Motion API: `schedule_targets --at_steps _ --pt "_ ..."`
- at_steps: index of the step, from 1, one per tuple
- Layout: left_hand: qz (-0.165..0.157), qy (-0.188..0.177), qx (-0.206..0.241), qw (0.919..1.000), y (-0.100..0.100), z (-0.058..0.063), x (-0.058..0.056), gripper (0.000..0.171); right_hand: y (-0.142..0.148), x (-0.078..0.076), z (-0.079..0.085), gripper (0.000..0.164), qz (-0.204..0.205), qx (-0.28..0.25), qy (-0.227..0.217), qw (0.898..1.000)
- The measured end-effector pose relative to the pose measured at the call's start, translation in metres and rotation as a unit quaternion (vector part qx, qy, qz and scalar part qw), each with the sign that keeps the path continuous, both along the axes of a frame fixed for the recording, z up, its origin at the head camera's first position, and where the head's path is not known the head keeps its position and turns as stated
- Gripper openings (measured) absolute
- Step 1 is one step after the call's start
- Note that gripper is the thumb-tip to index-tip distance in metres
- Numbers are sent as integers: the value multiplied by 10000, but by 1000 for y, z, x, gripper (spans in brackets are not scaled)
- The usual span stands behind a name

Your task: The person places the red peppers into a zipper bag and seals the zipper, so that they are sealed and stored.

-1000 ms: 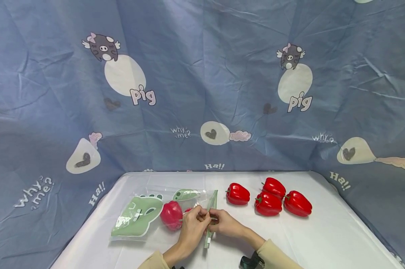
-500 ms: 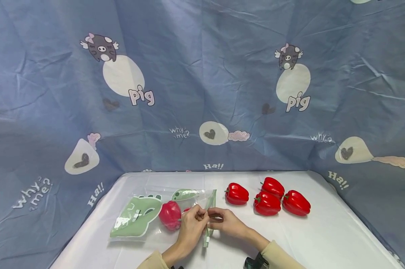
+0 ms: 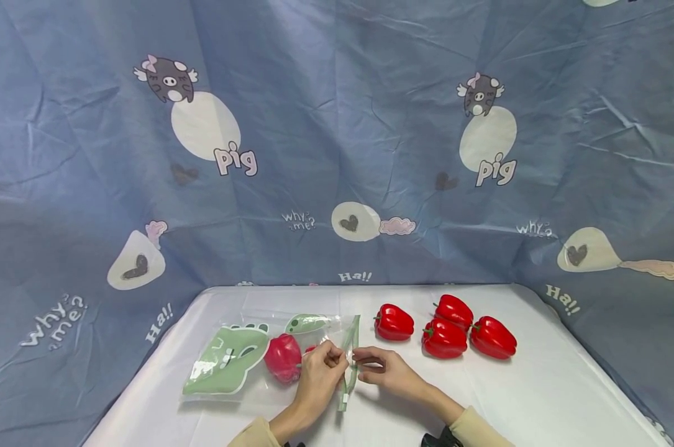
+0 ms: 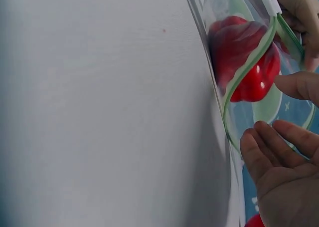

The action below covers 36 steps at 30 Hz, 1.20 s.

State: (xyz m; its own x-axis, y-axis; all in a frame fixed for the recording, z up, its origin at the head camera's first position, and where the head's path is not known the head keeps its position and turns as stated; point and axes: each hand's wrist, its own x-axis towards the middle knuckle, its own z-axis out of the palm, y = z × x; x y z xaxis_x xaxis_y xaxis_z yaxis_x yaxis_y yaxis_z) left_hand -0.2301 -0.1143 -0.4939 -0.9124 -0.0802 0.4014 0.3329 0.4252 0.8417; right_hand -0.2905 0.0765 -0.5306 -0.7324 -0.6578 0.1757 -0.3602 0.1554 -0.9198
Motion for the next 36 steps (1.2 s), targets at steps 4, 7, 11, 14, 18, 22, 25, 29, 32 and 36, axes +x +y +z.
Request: schedule_targets --at_steps 4,7,11,14,18,22,25,29,32,36 --pt "63 60 -80 9999 0 0 0 15 10 1 0 48 -24 2 -73 10000" --pt "164 189 -177 9995 1 0 0 16 17 2 0 48 -49 -12 -80 10000" --pt "264 341 -228 9988 0 0 -1 17 25 4 2 51 -49 -94 -119 9999" --pt "273 348 -216 9988 0 -1 -2 17 29 5 4 53 -28 -158 -206 9997" --pt "217 292 -159 9992 0 -2 -1 17 35 7 4 53 -36 -97 -202 9997" --pt "155 255 -76 9995 1 -2 -1 17 42 8 3 55 -19 -118 -123 9999" --pt "156 256 -67 9995 1 -2 0 17 48 9 5 56 -12 -210 -72 9998" --pt "171 286 -97 9994 1 -2 -1 17 55 9 10 55 -94 -255 42 9996" --pt "168 289 -115 9994 1 -3 -1 17 62 9 13 52 -176 -248 185 9994" --pt "174 273 -117 9994 1 -3 -1 17 73 9 17 48 -254 -267 369 9986"
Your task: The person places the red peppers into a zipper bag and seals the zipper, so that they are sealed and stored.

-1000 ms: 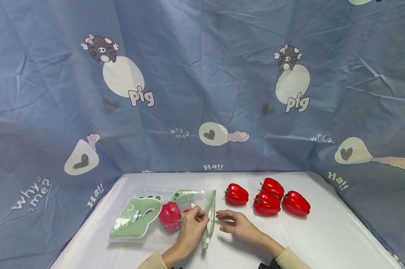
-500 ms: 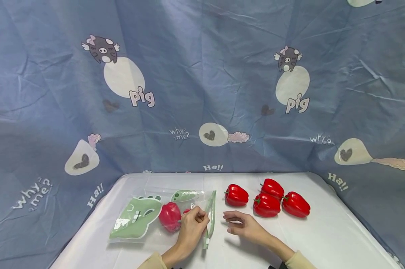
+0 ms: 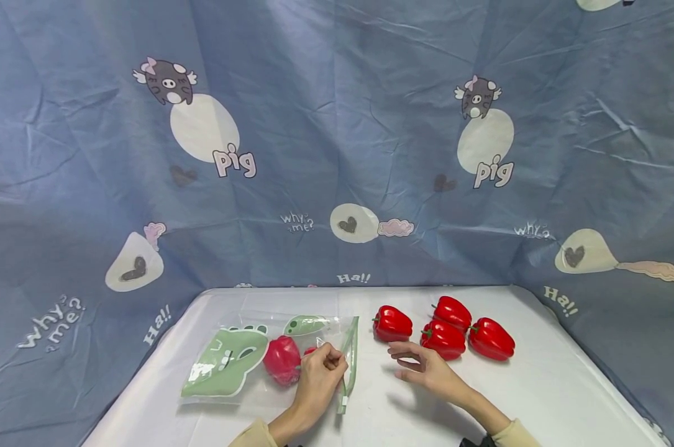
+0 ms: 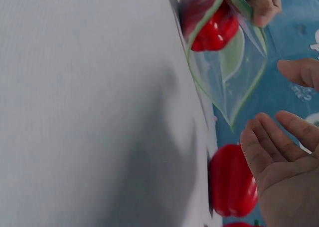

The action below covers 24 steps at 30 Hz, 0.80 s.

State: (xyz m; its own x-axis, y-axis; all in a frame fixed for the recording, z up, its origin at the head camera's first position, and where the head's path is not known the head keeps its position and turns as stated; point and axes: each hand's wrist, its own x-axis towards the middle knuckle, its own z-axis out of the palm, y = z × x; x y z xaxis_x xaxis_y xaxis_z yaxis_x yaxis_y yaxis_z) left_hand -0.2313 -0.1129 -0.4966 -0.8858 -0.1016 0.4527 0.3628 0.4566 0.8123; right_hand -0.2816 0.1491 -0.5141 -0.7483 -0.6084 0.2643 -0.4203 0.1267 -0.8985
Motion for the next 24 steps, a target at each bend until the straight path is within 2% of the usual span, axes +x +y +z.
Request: schedule_targets --at_steps 5,10,14,24 --pt "35 38 -32 10000 0 1 1 16 15 1 6 50 -234 34 160 9996" --pt "20 78 -44 10000 0 2 1 16 30 1 15 54 -612 200 25 9979" --pt "-46 40 -2 10000 0 2 0 16 40 -1 19 52 -694 181 -14 9974" --pt "32 85 -56 9999 1 2 0 15 62 -4 27 58 -1131 82 -37 9935"
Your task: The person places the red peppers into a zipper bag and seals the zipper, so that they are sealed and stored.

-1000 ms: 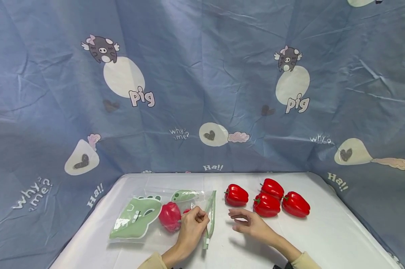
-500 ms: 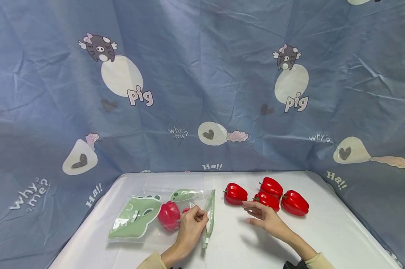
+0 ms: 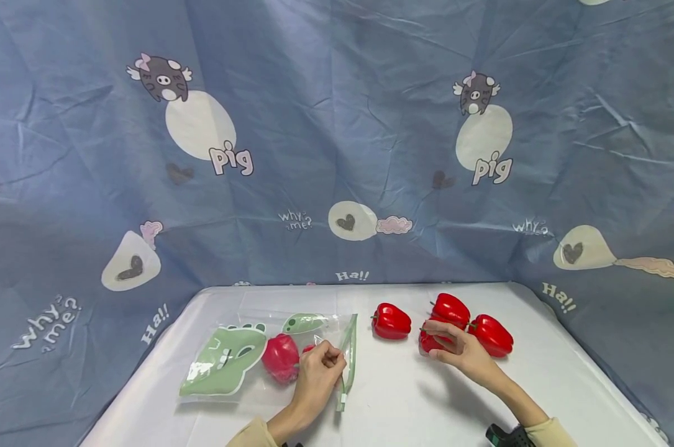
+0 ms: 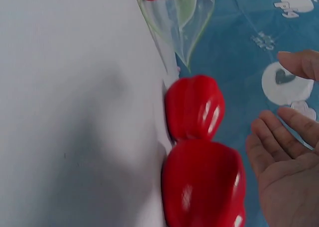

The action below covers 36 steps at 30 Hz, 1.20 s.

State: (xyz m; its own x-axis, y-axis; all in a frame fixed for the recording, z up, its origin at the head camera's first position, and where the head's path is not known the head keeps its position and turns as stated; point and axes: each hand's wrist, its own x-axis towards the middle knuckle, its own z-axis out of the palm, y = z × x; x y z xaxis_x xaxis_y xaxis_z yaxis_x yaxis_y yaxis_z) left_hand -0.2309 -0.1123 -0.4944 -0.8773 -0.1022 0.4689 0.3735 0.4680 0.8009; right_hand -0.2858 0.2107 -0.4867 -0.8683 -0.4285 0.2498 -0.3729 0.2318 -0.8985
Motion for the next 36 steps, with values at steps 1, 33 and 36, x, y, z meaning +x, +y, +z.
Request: schedule_targets --at_steps 1,33,36 --pt "2 -24 -2 10000 0 0 0 15 2 -1 0 58 -20 3 24 10000" --pt "-17 -10 -31 10000 0 -3 -2 17 41 -24 -19 68 -782 151 -92 9968" --pt "29 81 -99 9999 0 -2 -1 17 42 -25 -22 70 -825 123 -178 9964"
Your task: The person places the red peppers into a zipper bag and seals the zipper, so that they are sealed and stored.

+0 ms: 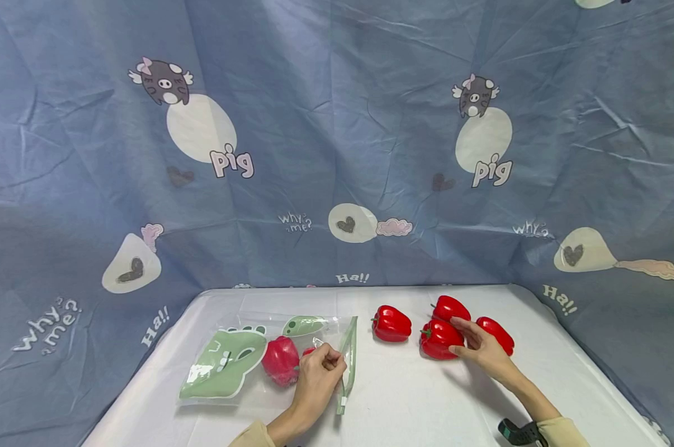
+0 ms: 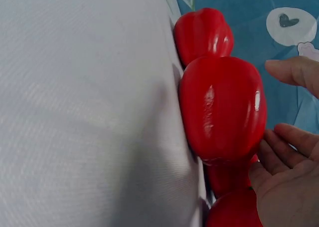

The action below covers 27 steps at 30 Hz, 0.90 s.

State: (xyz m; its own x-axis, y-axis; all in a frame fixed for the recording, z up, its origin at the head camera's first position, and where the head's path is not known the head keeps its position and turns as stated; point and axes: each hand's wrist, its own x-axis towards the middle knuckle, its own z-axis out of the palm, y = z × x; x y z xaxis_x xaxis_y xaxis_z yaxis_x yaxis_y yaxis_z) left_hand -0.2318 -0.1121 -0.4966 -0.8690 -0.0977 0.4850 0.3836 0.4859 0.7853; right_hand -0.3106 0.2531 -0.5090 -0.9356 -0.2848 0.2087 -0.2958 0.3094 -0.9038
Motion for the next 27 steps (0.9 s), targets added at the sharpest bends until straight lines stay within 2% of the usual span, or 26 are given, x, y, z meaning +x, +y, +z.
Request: schedule_targets --at_steps 11,19,27 --pt "120 5 -82 9999 1 1 1 17 0 -2 -8 69 -111 152 60 9998" --pt "114 4 -80 9999 0 0 0 17 -10 -3 -19 72 -183 36 -567 9982" --pt "163 41 -115 9998 1 0 0 17 -14 -4 -25 68 -289 4 -445 9986"
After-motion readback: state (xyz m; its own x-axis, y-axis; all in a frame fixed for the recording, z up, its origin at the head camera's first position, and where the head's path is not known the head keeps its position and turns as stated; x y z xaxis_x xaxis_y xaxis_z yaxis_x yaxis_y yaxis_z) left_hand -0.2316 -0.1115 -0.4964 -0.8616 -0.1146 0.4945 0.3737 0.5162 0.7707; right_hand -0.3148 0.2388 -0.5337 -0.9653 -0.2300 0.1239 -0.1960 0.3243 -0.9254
